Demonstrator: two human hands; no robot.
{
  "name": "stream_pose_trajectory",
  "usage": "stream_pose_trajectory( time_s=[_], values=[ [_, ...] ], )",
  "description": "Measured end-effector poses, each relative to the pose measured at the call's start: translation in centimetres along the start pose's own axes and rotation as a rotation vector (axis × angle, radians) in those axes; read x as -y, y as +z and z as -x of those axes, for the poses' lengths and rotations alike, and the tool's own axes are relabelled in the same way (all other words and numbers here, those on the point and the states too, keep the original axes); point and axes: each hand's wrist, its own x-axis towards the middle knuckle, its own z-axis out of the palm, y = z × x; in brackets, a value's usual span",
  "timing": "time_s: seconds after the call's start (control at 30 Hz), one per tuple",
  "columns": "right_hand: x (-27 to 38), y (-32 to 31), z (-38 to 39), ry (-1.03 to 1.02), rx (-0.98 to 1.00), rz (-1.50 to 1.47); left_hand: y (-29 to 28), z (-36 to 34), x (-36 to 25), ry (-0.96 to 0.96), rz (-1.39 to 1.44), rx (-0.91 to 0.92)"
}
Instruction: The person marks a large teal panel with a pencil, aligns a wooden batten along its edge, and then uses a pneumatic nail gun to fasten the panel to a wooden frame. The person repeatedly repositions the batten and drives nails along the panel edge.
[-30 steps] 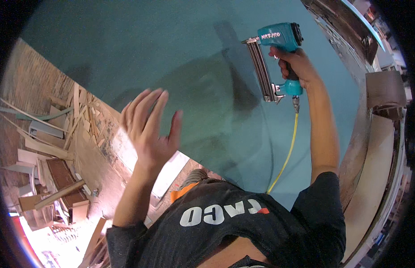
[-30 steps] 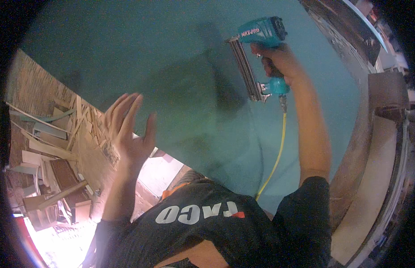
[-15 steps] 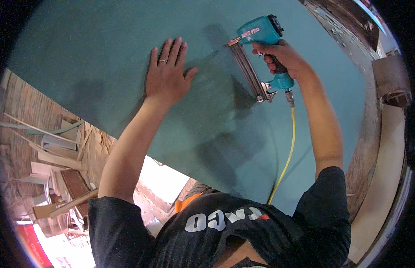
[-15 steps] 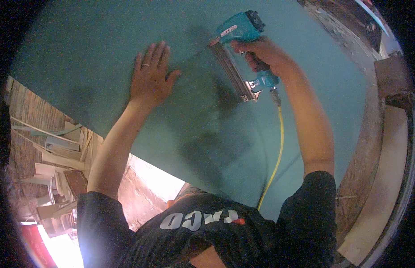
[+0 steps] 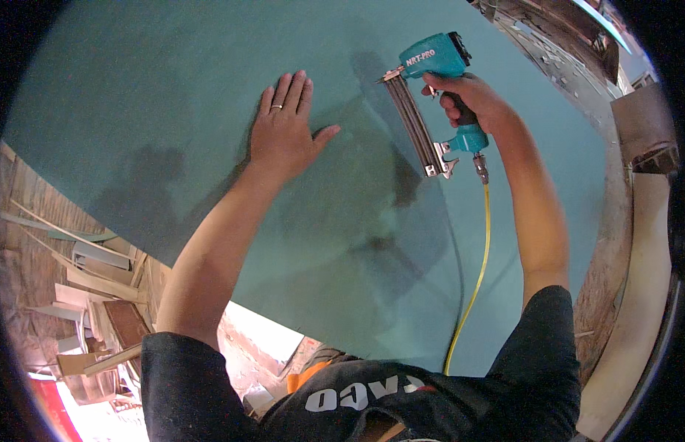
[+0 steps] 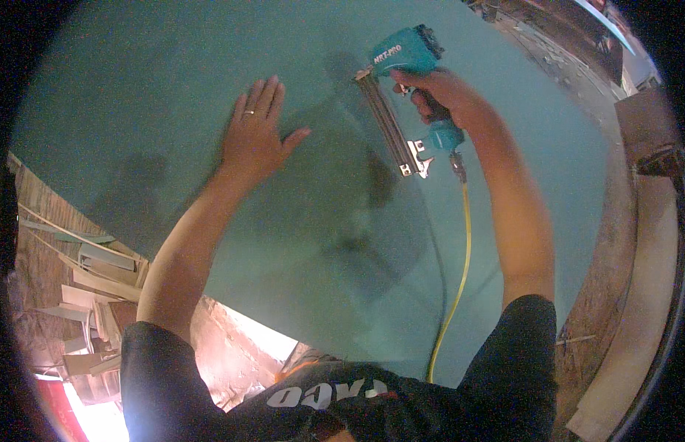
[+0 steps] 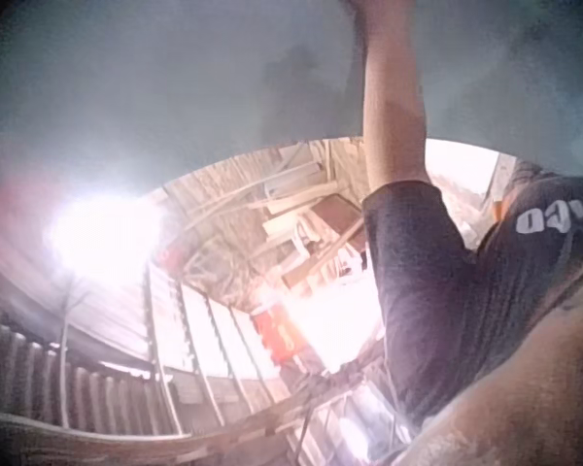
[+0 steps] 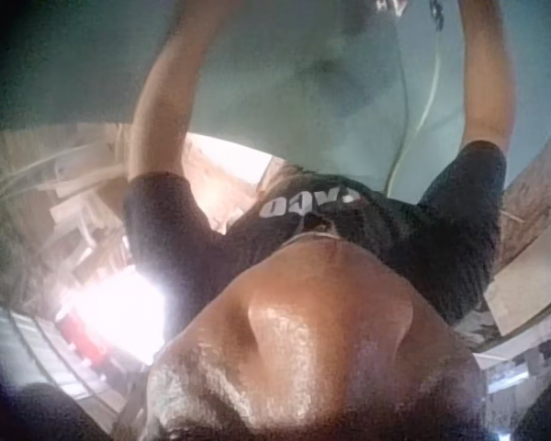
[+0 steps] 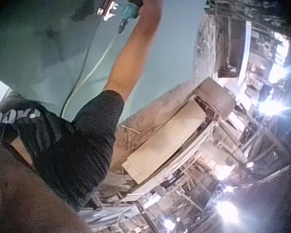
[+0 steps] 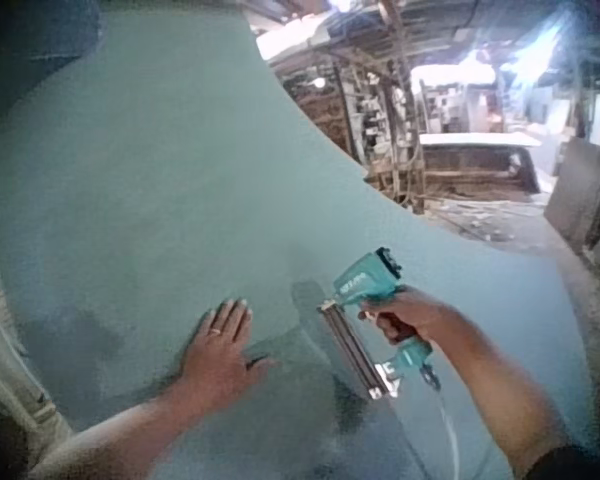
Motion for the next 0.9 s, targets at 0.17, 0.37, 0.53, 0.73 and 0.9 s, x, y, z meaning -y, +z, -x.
stream_pose_trajectory(
  time_s=[0.17,0.37,0.53,0.73,0.9],
  values=[
    [-0.2,0.3,-0.7,0.025,0.024,0.014,0.6,1.0,-2.3,-0.01,0.001,-0.025],
    [-0.5,-0.2,-1.7,0.002,-0.035,0.099,0.3,3.7,-3.7,-0.032,-0.004,0.041],
    [-1.0,-0.3,-2.2,-0.007,-0.056,0.106,0.1,5.8,-4.1,-0.039,0.03,0.05],
    [-1.0,-0.2,-1.7,-0.022,-0.049,0.117,-0.6,6.8,-4.5,-0.026,0.031,0.031],
    [-1.4,-1.2,-1.6,-0.041,-0.113,0.136,-0.2,8.0,-3.8,-0.03,0.023,0.044]
  ],
)
